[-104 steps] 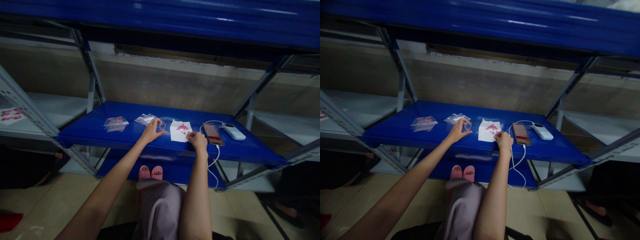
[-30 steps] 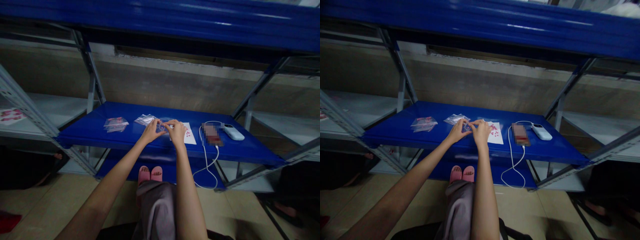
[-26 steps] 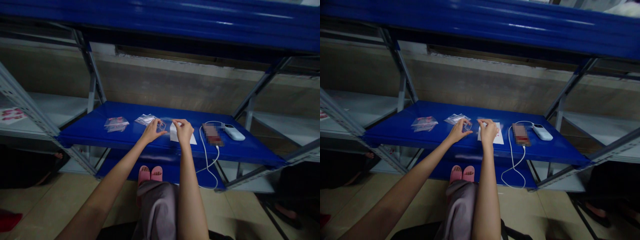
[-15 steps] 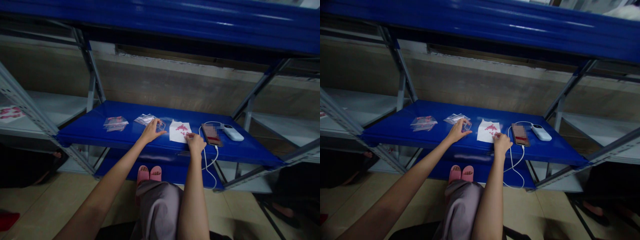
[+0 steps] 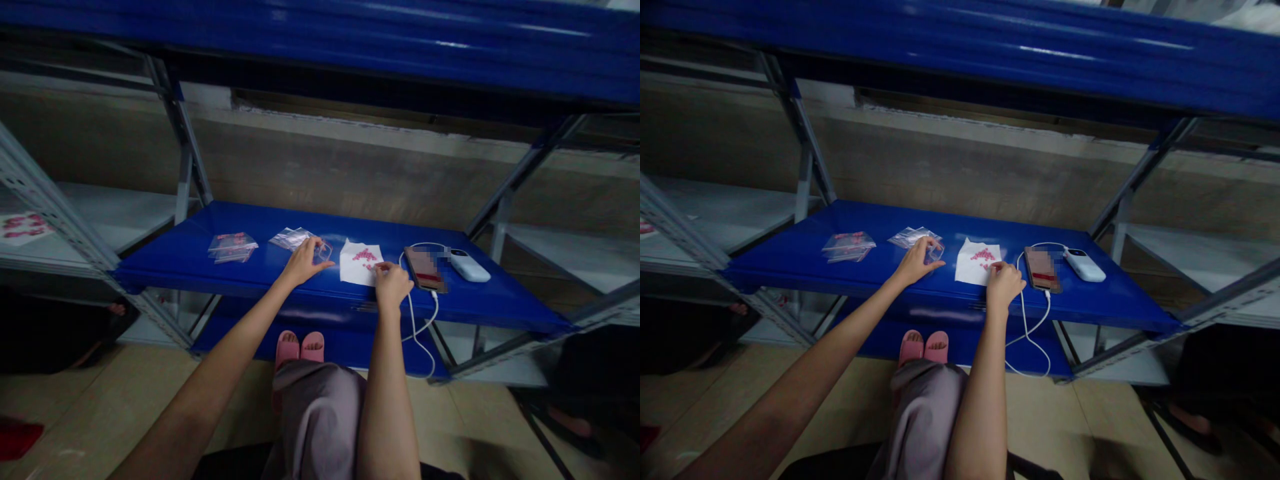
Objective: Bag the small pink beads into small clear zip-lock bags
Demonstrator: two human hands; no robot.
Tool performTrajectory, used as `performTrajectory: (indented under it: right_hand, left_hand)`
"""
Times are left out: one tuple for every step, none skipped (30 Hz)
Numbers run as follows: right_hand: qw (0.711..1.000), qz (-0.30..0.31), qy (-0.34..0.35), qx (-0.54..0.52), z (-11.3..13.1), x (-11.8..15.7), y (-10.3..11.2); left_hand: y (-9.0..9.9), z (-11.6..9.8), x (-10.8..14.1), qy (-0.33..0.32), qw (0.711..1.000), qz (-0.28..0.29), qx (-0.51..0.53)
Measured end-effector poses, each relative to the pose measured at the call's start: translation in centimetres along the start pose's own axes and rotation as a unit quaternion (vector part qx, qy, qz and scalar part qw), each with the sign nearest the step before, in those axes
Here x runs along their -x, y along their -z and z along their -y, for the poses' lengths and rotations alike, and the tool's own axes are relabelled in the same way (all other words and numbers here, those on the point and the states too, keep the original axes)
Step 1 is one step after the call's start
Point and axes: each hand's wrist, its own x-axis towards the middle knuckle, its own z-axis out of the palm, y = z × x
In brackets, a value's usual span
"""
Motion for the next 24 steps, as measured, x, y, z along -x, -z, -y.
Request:
performTrajectory:
  right_hand:
    - [1.0, -0.005, 0.001, -0.021, 0.2, -0.1, 0.2]
    - [0.999, -0.008, 0.003, -0.044, 0.4, -0.3, 0.4]
    - [0.998, -0.007, 0.009, -0.068, 0.7, -0.4, 0.7]
    - [0.996, -0.005, 0.017, -0.091, 1.0, -0.6, 1.0]
    - [0.994, -0.003, 0.027, -0.11, 1.4, -0.8, 1.3]
    - [0.991, 0.0, 0.038, -0.125, 1.8, -0.9, 1.5]
    - [0.99, 0.003, 0.048, -0.133, 2.2, -1.0, 1.7]
    - [0.989, 0.006, 0.058, -0.136, 2.5, -1.0, 1.8]
    - [0.989, 0.009, 0.065, -0.133, 2.8, -0.9, 1.8]
    - [0.99, 0.013, 0.072, -0.124, 3.0, -0.8, 1.7]
    - [0.991, 0.018, 0.076, -0.109, 3.0, -0.7, 1.5]
    - [0.993, 0.023, 0.078, -0.088, 3.0, -0.5, 1.1]
    - [0.995, 0.029, 0.078, -0.063, 2.8, -0.4, 0.7]
    - [0.996, 0.036, 0.076, -0.037, 2.5, -0.2, 0.2]
    - [0.996, 0.043, 0.073, -0.014, 2.2, 0.0, -0.2]
    - [0.996, 0.05, 0.07, 0.003, 1.9, 0.1, -0.5]
    - [0.996, 0.054, 0.07, 0.012, 1.6, 0.2, -0.7]
    - [0.996, 0.052, 0.072, 0.01, 1.5, 0.2, -0.8]
    - [0.996, 0.044, 0.074, -0.002, 1.5, 0.2, -0.7]
    - [0.996, 0.031, 0.076, -0.021, 1.7, 0.2, -0.4]
    - [0.996, 0.017, 0.077, -0.047, 2.1, 0.2, 0.0]
    - [0.994, 0.008, 0.077, -0.076, 2.7, 0.2, 0.5]
    - [0.991, 0.009, 0.076, -0.107, 3.5, 0.3, 1.0]
    - [0.987, 0.03, 0.076, -0.135, 4.4, 0.4, 1.4]
  left_hand:
    - [0.0, 0.0, 0.0, -0.001, 1.0, -0.001, 0.001]
    - [0.0, 0.0, 0.0, -0.002, 1.0, -0.002, 0.003]
    - [0.0, 0.0, 0.0, -0.002, 1.0, -0.002, 0.004]
    - [0.0, 0.0, 0.0, -0.001, 1.0, -0.002, 0.005]
    - [0.0, 0.0, 0.0, -0.001, 1.0, -0.002, 0.007]
    - [0.0, 0.0, 0.0, -0.001, 1.0, -0.003, 0.008]
    - [0.0, 0.0, 0.0, -0.002, 1.0, -0.003, 0.01]
    - [0.0, 0.0, 0.0, -0.004, 1.0, -0.003, 0.011]
    - [0.0, 0.0, 0.0, -0.005, 1.0, -0.002, 0.011]
    - [0.0, -0.1, 0.0, -0.007, 1.0, -0.002, 0.01]
    - [0.1, -0.1, 0.0, -0.008, 1.0, -0.002, 0.008]
    - [0.1, -0.1, 0.0, -0.008, 1.0, -0.003, 0.005]
    - [0.1, -0.1, 0.0, -0.009, 1.0, -0.003, 0.002]
    - [0.1, -0.1, 0.0, -0.009, 1.0, -0.003, -0.001]
    - [0.1, -0.2, 0.0, -0.009, 1.0, -0.002, -0.003]
    - [0.1, -0.2, 0.0, -0.008, 1.0, 0.0, -0.005]
    - [0.1, -0.2, 0.0, -0.008, 1.0, 0.002, -0.006]
    - [0.1, -0.2, 0.1, -0.007, 1.0, 0.004, -0.006]
    - [0.1, -0.2, 0.1, -0.007, 1.0, 0.004, -0.005]
    - [0.1, -0.2, 0.1, -0.007, 1.0, 0.003, -0.003]
    - [0.0, -0.2, 0.1, -0.007, 1.0, 0.0, -0.001]
    - [0.0, -0.1, 0.1, -0.007, 1.0, -0.003, 0.002]
    - [0.0, -0.1, 0.1, -0.007, 1.0, -0.006, 0.004]
    - [-0.1, 0.0, 0.1, -0.007, 1.0, -0.009, 0.004]
